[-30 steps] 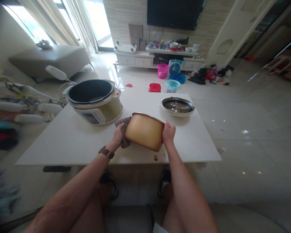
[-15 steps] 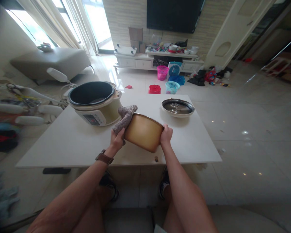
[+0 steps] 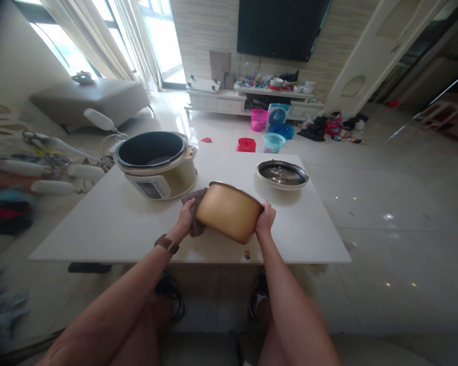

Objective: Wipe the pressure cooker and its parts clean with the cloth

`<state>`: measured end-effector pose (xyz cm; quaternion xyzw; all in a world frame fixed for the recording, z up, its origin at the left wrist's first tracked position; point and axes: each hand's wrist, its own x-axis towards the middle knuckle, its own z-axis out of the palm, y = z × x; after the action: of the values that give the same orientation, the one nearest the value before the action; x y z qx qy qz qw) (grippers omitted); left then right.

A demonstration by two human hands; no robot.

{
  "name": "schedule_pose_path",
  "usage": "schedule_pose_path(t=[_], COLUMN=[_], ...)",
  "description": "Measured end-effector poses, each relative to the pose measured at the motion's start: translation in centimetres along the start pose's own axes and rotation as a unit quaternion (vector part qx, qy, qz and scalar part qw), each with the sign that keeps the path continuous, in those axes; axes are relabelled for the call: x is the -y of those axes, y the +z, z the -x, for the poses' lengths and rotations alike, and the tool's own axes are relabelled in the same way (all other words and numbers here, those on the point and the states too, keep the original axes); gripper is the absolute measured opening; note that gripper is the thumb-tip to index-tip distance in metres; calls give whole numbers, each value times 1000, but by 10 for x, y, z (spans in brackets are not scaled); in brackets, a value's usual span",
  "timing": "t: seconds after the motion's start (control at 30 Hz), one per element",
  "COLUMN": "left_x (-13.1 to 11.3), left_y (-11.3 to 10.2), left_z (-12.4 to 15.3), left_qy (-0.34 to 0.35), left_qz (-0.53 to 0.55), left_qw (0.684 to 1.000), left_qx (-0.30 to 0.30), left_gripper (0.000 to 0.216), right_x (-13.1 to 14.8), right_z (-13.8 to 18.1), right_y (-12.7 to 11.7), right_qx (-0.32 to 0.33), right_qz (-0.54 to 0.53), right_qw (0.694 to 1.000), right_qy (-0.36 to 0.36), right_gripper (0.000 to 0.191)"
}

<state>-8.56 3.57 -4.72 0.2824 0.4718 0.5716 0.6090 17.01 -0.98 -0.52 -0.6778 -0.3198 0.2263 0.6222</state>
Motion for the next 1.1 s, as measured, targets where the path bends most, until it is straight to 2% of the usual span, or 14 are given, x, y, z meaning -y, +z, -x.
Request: schedule_pose_path(t=[0.13, 0.3, 0.5, 0.6, 0.67, 0.8, 0.9, 0.93, 1.0, 1.1], left_x=[-9, -17, -16, -17, -17, -11, -7, -7, -9, -19], left_y=[7, 19, 19, 20, 21, 20, 17, 17, 19, 23], left_z=[7, 34, 52, 46, 38, 20, 11, 10, 13, 24], left_qy=[47, 190, 252, 247, 218, 87, -11, -15, 17, 128], left_qz=[5, -52, -116, -106, -77, -11, 11, 15, 27, 29], left_qw=[999, 977, 954, 955, 967, 996, 1000, 1000, 999, 989], left_qx=[4, 78, 110, 124, 107, 36, 15, 15, 19, 61], left_gripper=[44, 52, 58, 57, 55, 50, 49, 48, 48, 48], right_x=[16, 42, 39, 30, 25, 18, 13, 12, 10, 9], right_z=[-1, 4, 3, -4, -7, -10, -10, -11, -11, -12], right_y=[0, -4, -7, -7, -8, -10, -12, -12, -11, -8], right_qx=[30, 54, 50, 47, 47, 53, 59, 59, 58, 62], right_qz=[71, 105, 118, 103, 86, 53, 47, 48, 49, 49], right_qw=[995, 986, 985, 990, 992, 994, 994, 994, 994, 995], right_qy=[-66, -121, -112, -86, -78, -78, -78, -78, -74, -60], right_gripper=[55, 54, 55, 55, 55, 59, 57, 56, 52, 46])
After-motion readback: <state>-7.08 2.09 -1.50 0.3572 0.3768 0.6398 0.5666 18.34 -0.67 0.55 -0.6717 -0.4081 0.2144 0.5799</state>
